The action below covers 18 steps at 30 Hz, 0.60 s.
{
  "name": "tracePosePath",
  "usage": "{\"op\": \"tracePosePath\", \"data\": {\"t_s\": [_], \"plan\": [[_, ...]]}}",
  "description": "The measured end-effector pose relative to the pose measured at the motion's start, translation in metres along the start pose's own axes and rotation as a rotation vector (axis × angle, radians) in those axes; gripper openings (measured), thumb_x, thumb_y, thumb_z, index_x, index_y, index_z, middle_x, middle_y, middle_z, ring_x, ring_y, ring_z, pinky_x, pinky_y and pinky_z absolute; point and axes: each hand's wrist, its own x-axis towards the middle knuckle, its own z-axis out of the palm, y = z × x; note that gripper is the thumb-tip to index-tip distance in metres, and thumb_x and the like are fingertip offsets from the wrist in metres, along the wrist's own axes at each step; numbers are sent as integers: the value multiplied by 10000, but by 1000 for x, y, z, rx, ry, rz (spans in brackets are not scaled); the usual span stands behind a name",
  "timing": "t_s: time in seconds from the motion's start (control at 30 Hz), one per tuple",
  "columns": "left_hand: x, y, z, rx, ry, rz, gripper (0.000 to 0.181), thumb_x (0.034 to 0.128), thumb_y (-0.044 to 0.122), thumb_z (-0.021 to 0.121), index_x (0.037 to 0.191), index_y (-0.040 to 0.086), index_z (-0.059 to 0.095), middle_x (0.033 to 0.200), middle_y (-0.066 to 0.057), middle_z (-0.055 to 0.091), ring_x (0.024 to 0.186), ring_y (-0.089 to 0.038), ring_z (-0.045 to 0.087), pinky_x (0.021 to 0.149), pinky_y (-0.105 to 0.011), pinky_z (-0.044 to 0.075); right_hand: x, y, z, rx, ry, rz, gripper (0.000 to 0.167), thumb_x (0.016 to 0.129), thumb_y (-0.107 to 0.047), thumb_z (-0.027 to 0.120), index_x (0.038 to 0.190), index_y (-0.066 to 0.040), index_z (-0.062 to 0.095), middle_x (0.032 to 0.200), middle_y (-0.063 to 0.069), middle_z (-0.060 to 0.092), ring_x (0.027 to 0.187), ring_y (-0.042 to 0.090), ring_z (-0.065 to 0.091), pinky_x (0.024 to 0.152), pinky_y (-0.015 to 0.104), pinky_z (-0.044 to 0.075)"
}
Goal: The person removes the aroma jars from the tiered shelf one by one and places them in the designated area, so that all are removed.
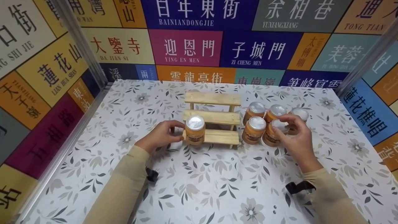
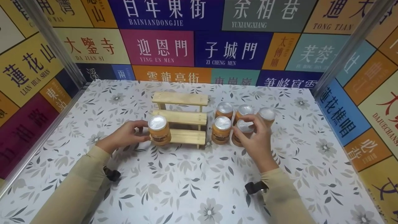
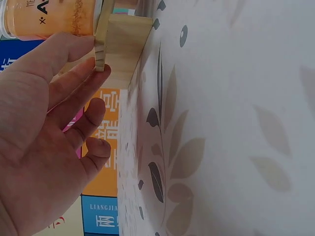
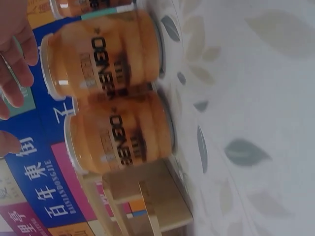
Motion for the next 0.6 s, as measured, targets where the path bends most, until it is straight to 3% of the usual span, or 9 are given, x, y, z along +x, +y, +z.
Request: {"op": "tracePosePath", "data": {"t_s": [0.17, 0.3, 0.43, 0.6], "plan": [[1, -1, 0, 4, -1, -14, 412, 871, 150, 803, 1273, 186, 724, 1204, -40, 709, 917, -191, 562, 760, -326, 453, -6, -22, 13, 48, -68, -101, 308, 872, 34, 782, 1148, 89, 657, 1157, 222, 655, 1018, 282, 613, 863, 218, 499], [1, -3, 1, 22, 7, 2, 408, 874, 150, 798, 1275, 169, 726, 1218, -21, 714, 877, -179, 550, 736, -313, 447, -10, -23, 27, 147, -133, -158, 270, 863, 107, 752, 1116, 112, 657, 1129, 261, 637, 984, 239, 631, 828, 191, 516], [1, -3, 3, 31, 15, 13, 407, 875, 148, 793, 1277, 166, 727, 1230, -2, 713, 862, -190, 545, 732, -316, 443, -13, -15, 43, 210, -190, -134, 256, 872, 101, 747, 1116, 61, 680, 1105, 231, 647, 863, 200, 643, 711, 171, 508], [1, -5, 4, 1, 21, 7, 400, 876, 139, 795, 1268, 184, 731, 1218, 3, 707, 902, -236, 559, 743, -332, 441, -13, -17, 62, 204, -257, -118, 255, 890, 12, 777, 1131, -36, 707, 1090, 156, 678, 838, 195, 644, 712, 216, 517]]}}
